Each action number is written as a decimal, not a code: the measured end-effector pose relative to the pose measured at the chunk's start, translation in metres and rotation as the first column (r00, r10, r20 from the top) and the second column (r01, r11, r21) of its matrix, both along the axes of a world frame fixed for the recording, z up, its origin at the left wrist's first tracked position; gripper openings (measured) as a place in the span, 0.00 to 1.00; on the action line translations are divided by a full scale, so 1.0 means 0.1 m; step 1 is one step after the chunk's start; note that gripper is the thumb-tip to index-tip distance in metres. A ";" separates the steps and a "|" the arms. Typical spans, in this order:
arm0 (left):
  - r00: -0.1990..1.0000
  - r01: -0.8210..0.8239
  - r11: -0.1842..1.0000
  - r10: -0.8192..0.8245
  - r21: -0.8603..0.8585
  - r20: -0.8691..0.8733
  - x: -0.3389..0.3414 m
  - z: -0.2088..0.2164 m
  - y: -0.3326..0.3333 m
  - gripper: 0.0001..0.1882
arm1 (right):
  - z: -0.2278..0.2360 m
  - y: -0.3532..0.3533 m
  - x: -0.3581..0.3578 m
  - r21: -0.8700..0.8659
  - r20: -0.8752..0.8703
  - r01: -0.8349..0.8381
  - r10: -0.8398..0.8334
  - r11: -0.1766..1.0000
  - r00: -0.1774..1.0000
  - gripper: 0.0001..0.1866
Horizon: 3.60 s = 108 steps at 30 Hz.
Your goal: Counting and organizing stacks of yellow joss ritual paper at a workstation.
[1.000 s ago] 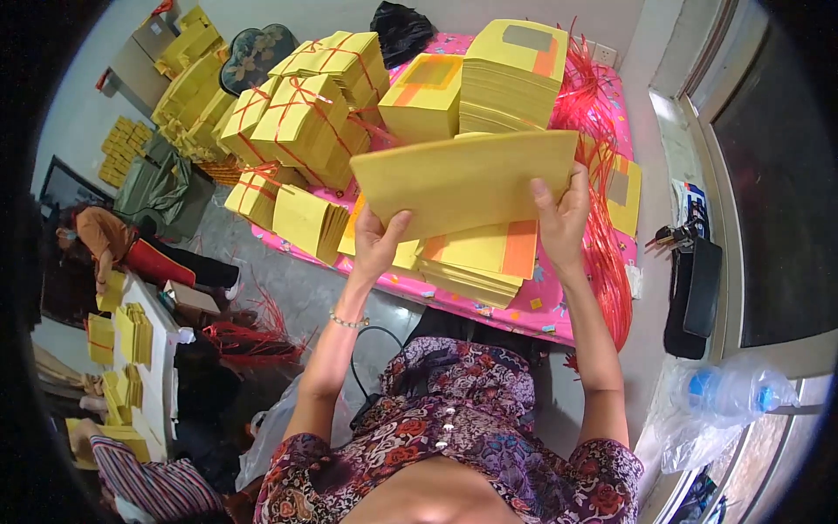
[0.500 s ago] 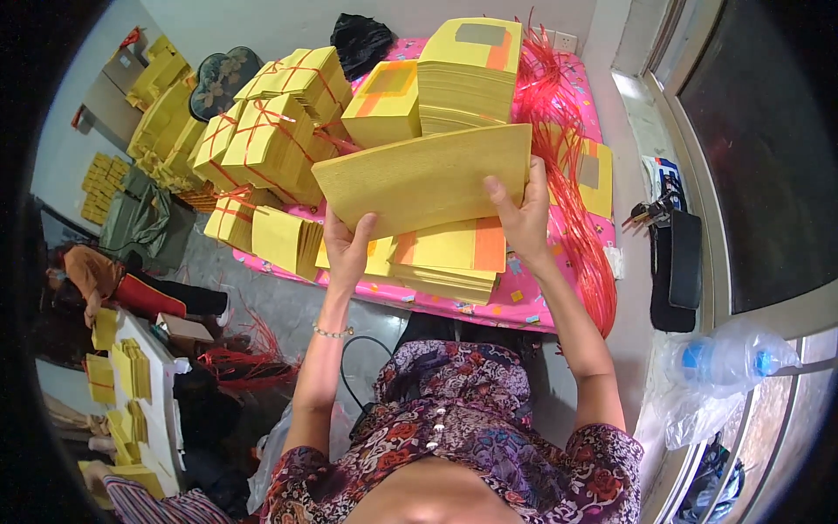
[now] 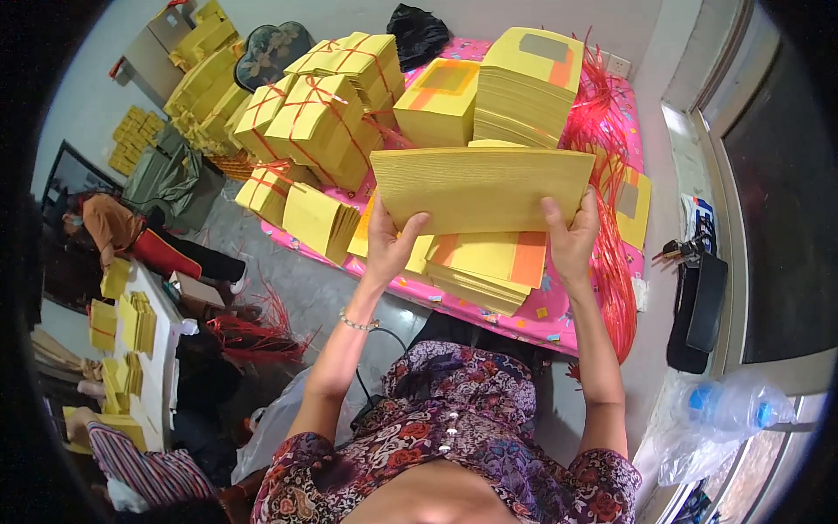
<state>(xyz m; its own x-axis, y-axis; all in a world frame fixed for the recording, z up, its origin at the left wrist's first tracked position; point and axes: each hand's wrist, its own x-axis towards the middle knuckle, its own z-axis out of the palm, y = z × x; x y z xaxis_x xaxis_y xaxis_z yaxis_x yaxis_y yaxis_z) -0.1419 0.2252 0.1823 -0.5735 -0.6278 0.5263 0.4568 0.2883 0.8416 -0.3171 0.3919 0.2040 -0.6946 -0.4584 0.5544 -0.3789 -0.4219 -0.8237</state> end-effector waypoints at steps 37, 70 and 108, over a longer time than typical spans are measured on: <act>0.819 0.571 0.624 -0.477 0.533 -0.320 0.13 0.41 -0.05 0.21 | 0.27 -0.33 0.12 -0.051 0.445 -0.639 0.591 0.767 0.673 0.25; 0.948 -0.314 0.935 0.319 -0.167 0.005 -0.04 0.51 0.32 0.26 | 0.20 -0.19 0.43 0.247 0.232 -0.447 0.396 0.860 0.889 0.25; 0.940 0.244 0.824 -0.331 0.512 0.086 -0.40 0.47 -0.04 0.20 | 0.32 -0.45 0.14 0.281 0.454 -0.523 0.369 0.805 0.811 0.24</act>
